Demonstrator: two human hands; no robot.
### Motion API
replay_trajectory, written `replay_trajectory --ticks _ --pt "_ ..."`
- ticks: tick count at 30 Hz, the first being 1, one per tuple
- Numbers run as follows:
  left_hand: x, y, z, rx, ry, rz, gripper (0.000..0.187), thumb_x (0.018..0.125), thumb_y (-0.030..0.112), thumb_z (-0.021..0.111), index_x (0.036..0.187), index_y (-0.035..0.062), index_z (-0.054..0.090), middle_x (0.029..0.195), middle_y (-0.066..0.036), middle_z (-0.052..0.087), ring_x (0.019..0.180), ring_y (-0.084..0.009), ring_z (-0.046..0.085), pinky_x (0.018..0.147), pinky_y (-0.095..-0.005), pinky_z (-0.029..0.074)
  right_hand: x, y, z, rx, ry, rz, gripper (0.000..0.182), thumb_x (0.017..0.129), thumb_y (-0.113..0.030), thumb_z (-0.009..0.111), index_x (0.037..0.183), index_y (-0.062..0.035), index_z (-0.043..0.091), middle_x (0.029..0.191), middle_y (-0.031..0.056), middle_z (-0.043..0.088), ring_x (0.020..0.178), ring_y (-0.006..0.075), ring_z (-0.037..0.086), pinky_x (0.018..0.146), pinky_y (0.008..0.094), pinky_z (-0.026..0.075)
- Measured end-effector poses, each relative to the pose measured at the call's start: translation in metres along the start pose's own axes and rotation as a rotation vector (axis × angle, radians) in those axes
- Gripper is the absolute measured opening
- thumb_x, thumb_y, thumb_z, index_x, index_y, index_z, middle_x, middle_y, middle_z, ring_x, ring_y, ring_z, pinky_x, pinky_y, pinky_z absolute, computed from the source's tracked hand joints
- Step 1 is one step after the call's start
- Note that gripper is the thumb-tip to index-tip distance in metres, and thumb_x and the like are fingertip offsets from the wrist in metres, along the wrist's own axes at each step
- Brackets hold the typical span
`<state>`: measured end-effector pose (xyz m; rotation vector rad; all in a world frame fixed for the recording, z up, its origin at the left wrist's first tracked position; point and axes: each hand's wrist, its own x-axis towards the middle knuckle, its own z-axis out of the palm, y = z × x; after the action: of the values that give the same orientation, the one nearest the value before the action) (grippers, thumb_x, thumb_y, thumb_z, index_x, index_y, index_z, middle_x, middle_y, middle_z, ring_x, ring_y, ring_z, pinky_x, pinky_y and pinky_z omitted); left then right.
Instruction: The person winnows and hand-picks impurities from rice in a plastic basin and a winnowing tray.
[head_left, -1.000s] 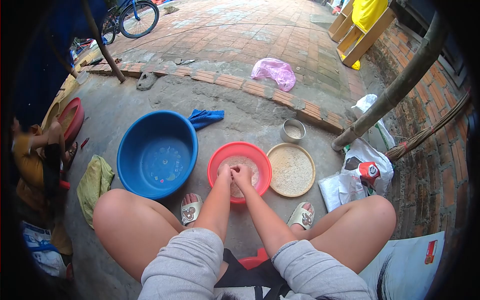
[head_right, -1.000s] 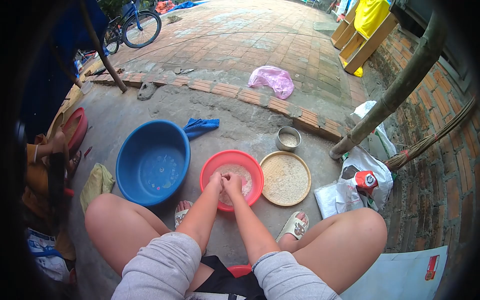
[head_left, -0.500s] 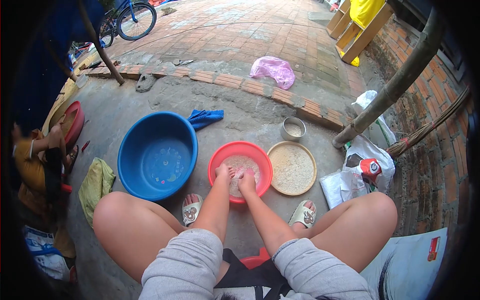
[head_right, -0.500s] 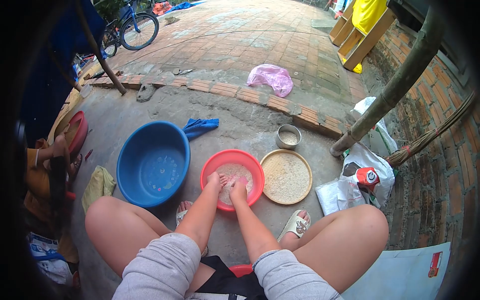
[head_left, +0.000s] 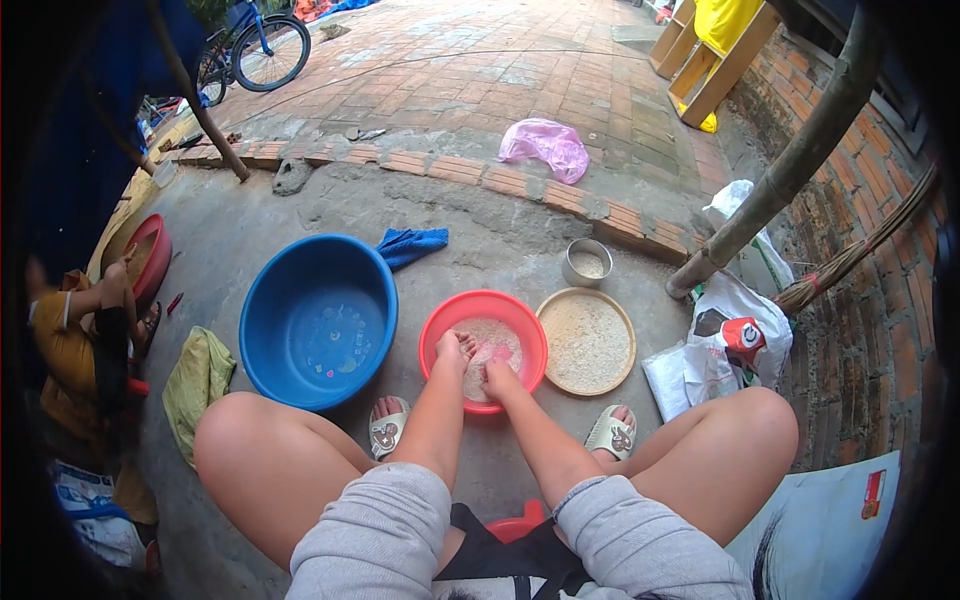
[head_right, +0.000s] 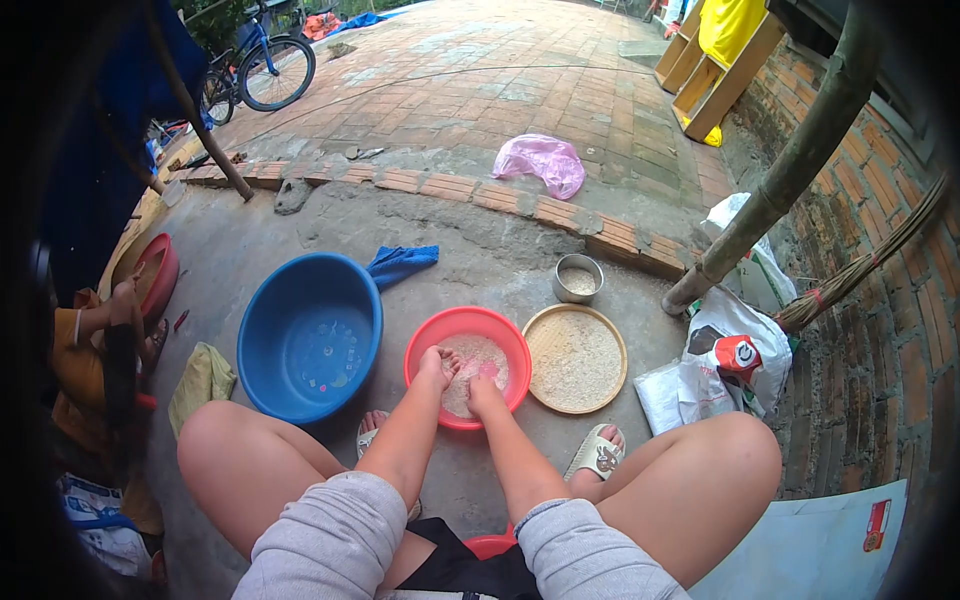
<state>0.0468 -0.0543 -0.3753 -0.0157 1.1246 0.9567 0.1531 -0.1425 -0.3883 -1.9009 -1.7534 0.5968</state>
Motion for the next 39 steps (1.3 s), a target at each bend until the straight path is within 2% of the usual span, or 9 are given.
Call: replay_trajectory --ticks 6,9,13,16,22,27,31,37,39 --pt "-0.011 -0.008 0.004 0.225 0.257 0.031 0.018 0.08 0.012 0.038 0.08 -0.0017 0.049 0.072 -0.012 0.052 0.06 -0.0207 0.054 0.055 -0.0318 0.048 0.006 -0.01 0.007 0.145 -0.089 0.287 0.012 0.066 -0.011 0.062 0.07 0.0002 0.061 0.072 0.0187 0.061 0.071 0.0299 0.061 0.066 0.0378 0.048" --pt "0.014 -0.014 -0.009 0.241 0.3 0.008 0.019 0.08 0.011 0.039 0.086 -0.0037 0.05 0.079 -0.015 0.054 0.069 -0.0247 0.058 0.058 -0.033 0.05 0.019 -0.046 -0.017 0.266 0.452 0.19 0.01 0.066 -0.006 0.058 0.071 0.001 0.062 0.074 0.0193 0.062 0.071 0.0292 0.062 0.066 0.0362 0.048" --pt "0.007 -0.014 -0.004 0.158 0.074 0.095 0.017 0.078 0.008 0.039 0.086 -0.0032 0.048 0.083 -0.015 0.054 0.073 -0.0266 0.058 0.059 -0.0333 0.05 0.031 -0.047 -0.026 0.409 -0.082 0.028 0.013 0.071 -0.011 0.056 0.078 -0.0025 0.061 0.082 0.0172 0.062 0.08 0.0316 0.059 0.073 0.0404 0.046" --pt "0.005 -0.008 0.001 0.107 0.045 0.023 0.016 0.077 0.008 0.038 0.085 -0.0024 0.048 0.078 -0.013 0.052 0.065 -0.0234 0.055 0.055 -0.0324 0.048 0.025 -0.039 -0.025 0.291 0.388 0.193 0.022 0.071 -0.012 0.057 0.091 -0.0045 0.06 0.094 0.0165 0.061 0.089 0.031 0.059 0.075 0.0402 0.046" --pt "0.0 -0.004 0.002 0.159 0.118 0.014 0.019 0.078 0.008 0.036 0.085 -0.0028 0.05 0.069 -0.01 0.049 0.054 -0.0182 0.048 0.05 -0.0293 0.044 -0.009 0.001 0.01 -0.12 -0.365 0.053 0.018 0.074 -0.012 0.059 0.09 -0.0028 0.059 0.09 0.0189 0.06 0.083 0.0332 0.059 0.072 0.0416 0.047" --pt "-0.009 -0.007 0.003 0.295 0.282 0.074 0.026 0.081 0.011 0.033 0.089 -0.0042 0.053 0.074 -0.012 0.054 0.057 -0.0189 0.052 0.052 -0.0294 0.045 0.008 -0.029 -0.006 0.291 0.346 0.312 0.012 0.073 -0.012 0.061 0.079 -0.0018 0.062 0.071 0.0158 0.063 0.068 0.0302 0.062 0.064 0.0383 0.048" --pt "0.004 -0.013 -0.001 0.147 0.153 0.019 0.027 0.082 0.012 0.033 0.091 -0.0046 0.053 0.076 -0.013 0.056 0.06 -0.0197 0.054 0.054 -0.0296 0.047 0.031 -0.058 -0.03 0.454 0.17 -0.031 0.012 0.075 -0.007 0.056 0.08 0.0002 0.063 0.073 0.0175 0.063 0.067 0.0261 0.063 0.061 0.035 0.049" --pt "-0.002 -0.005 0.006 0.3 0.127 0.023 0.025 0.081 0.012 0.035 0.088 -0.0018 0.056 0.074 -0.014 0.059 0.062 -0.0191 0.059 0.052 -0.0325 0.048 0.05 -0.023 -0.01 0.702 0.443 0.542 0.022 0.08 -0.016 0.049 0.09 0.0007 0.06 0.078 0.0129 0.064 0.069 0.023 0.061 0.065 0.0356 0.049" --pt "-0.011 -0.014 0.023 0.783 0.13 0.196 0.03 0.081 0.015 0.037 0.083 -0.0033 0.061 0.076 -0.02 0.062 0.069 -0.0239 0.063 0.055 -0.0376 0.049 0.052 -0.013 -0.017 1.039 0.223 0.733 0.027 0.081 -0.018 0.046 0.096 0.0013 0.058 0.076 0.0118 0.063 0.072 0.025 0.061 0.066 0.0357 0.049"
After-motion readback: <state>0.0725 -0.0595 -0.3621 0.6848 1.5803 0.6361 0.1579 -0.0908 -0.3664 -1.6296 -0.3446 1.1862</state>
